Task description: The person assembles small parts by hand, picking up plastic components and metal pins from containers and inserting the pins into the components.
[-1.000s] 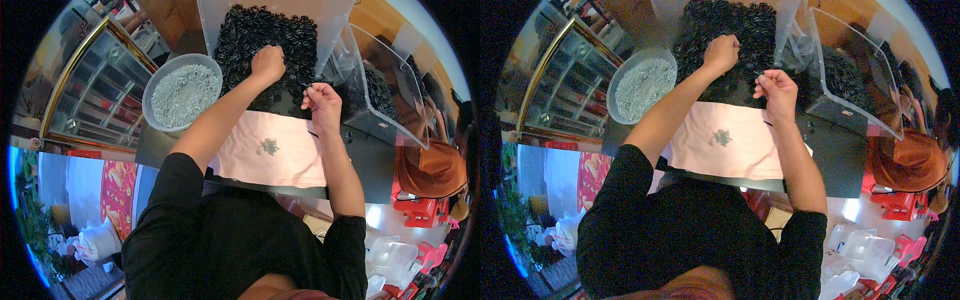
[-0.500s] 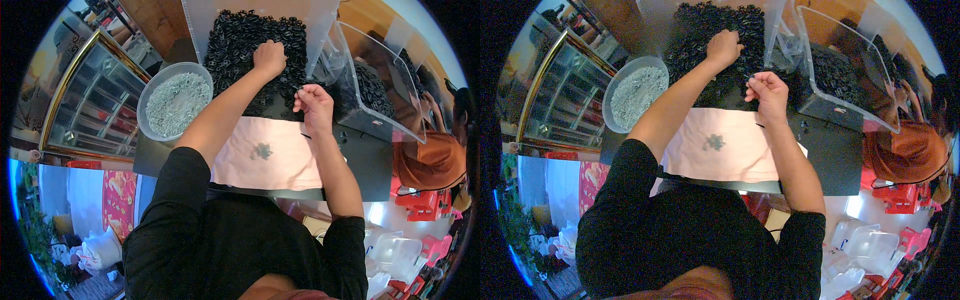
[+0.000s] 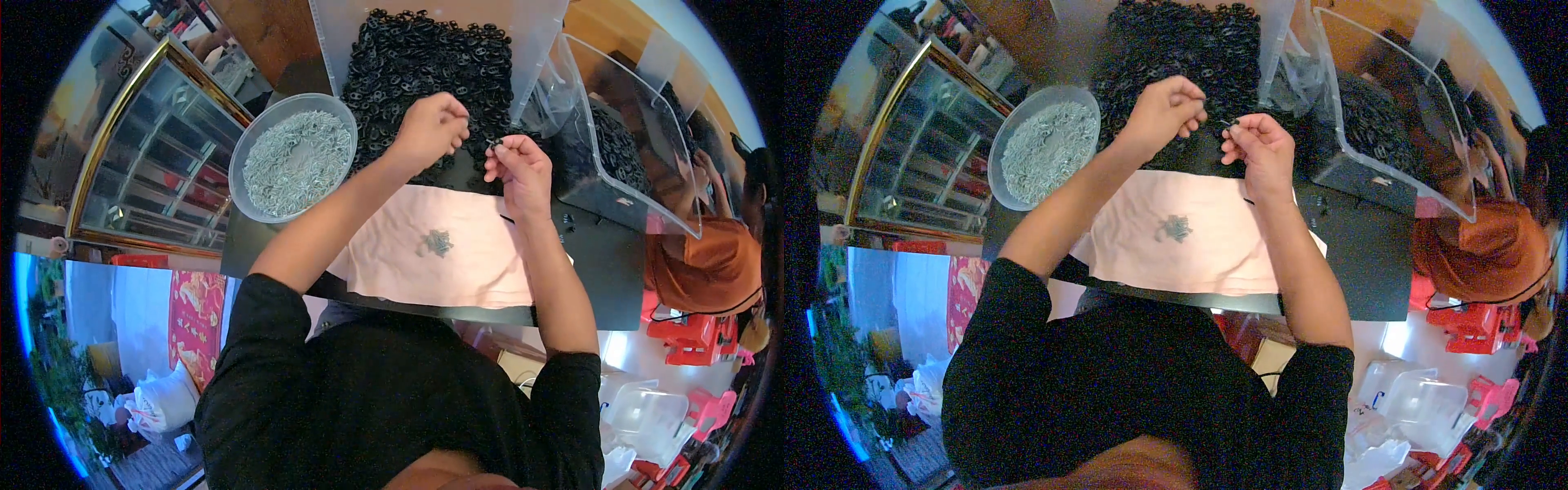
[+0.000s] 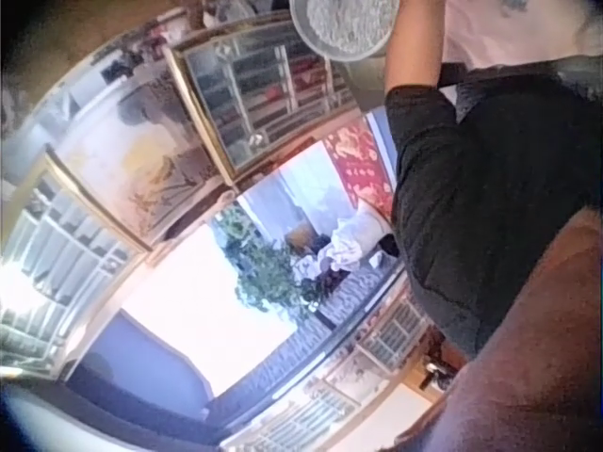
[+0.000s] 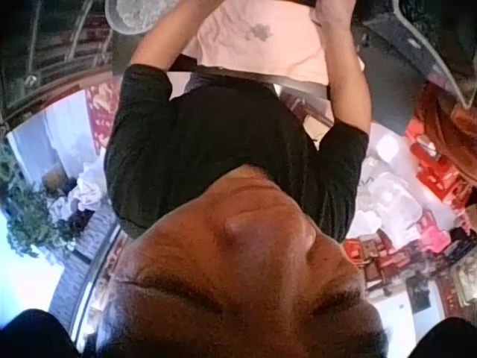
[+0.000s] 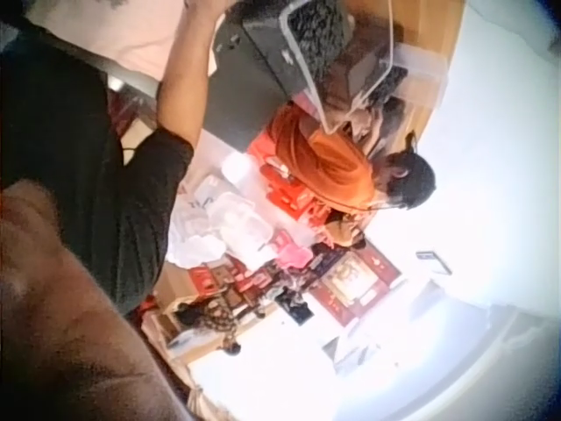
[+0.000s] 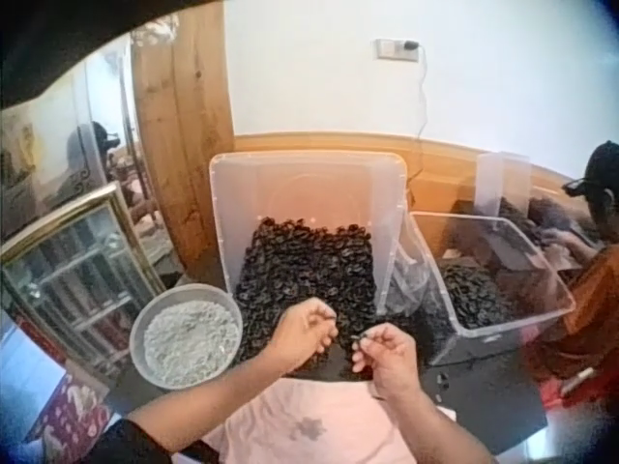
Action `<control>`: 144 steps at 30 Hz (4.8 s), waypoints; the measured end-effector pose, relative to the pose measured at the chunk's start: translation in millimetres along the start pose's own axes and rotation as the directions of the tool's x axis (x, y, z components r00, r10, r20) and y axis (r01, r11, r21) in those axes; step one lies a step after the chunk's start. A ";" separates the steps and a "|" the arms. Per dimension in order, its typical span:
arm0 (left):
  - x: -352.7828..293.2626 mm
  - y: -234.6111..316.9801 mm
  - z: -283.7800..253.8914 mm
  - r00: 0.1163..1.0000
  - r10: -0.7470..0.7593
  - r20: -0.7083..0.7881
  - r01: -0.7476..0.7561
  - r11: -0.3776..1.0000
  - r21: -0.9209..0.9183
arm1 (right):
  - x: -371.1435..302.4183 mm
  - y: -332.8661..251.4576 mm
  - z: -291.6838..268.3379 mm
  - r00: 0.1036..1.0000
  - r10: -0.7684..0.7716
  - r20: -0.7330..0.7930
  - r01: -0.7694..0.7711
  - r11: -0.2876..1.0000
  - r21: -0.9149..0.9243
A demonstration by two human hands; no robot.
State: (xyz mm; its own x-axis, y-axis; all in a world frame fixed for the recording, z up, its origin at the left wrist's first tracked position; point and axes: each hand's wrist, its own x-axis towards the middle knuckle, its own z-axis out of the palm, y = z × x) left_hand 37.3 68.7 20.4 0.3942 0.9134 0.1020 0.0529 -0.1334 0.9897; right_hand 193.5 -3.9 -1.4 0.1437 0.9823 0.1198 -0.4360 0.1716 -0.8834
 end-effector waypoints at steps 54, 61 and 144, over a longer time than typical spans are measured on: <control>-66.4 -16.8 -7.4 0.992 -0.123 0.029 0.119 0.835 -0.537 | -17.3 0.2 29.2 0.996 0.082 0.028 -0.071 0.961 -0.268; -67.4 -16.6 -4.5 0.996 -0.093 0.001 0.083 0.890 -0.447 | -18.2 2.6 28.2 0.996 0.086 0.035 -0.072 0.953 -0.294; -55.1 -37.1 -15.9 0.973 0.151 -0.177 -0.147 0.989 0.036 | -26.4 -80.0 23.7 0.739 -0.270 0.618 0.639 -0.009 -0.769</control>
State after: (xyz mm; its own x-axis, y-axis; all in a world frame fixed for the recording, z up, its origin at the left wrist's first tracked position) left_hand -1.0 29.5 -20.2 0.2289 0.9363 0.2663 0.0275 -0.2796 0.9597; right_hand 203.5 -41.8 76.9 -0.3248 0.7257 0.6066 0.7787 0.5691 -0.2640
